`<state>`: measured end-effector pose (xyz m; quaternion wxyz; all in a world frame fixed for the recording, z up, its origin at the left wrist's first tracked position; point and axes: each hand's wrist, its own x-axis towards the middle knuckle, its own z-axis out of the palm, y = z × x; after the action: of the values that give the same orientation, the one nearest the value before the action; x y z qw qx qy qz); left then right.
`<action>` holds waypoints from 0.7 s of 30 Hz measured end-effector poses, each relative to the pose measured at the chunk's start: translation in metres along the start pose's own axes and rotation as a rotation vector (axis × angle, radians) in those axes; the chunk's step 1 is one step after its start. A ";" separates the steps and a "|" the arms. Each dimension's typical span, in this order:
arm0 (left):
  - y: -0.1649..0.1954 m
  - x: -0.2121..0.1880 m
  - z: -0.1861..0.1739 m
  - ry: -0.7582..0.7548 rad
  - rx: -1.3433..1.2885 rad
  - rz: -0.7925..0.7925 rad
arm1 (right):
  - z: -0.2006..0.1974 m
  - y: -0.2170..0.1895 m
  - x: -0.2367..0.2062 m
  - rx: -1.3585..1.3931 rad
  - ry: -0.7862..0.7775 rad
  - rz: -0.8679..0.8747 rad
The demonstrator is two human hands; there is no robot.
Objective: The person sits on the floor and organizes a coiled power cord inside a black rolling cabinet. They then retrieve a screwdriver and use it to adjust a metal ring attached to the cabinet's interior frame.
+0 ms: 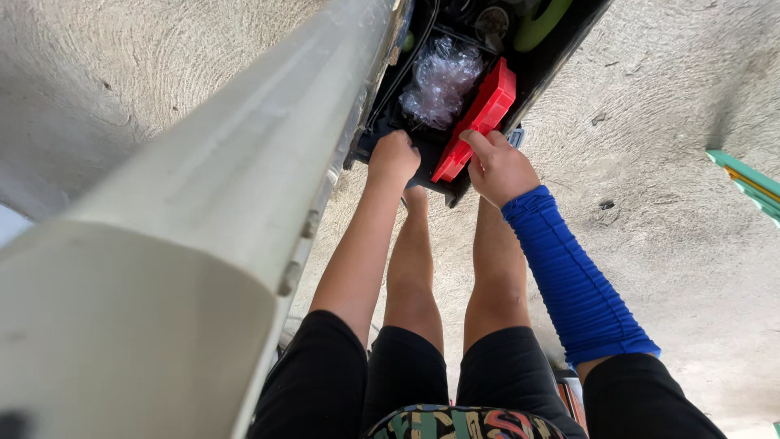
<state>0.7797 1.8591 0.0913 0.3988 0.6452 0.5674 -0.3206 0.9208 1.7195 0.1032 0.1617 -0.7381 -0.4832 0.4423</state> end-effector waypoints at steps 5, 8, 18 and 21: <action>0.021 0.014 -0.018 0.006 0.206 -0.059 | -0.001 -0.002 -0.001 -0.003 0.050 -0.025; 0.018 0.017 -0.027 -0.004 0.189 -0.054 | -0.001 -0.003 -0.001 -0.003 0.074 -0.067; 0.029 0.009 -0.035 -0.033 0.161 -0.018 | 0.000 -0.003 0.000 -0.004 0.040 -0.018; 0.029 0.010 -0.033 -0.024 0.208 0.017 | 0.000 -0.003 0.001 -0.006 0.046 -0.020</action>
<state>0.8081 1.8915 0.1030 0.3393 0.6840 0.5206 -0.3822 0.9192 1.7217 0.1053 0.1749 -0.7438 -0.4879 0.4220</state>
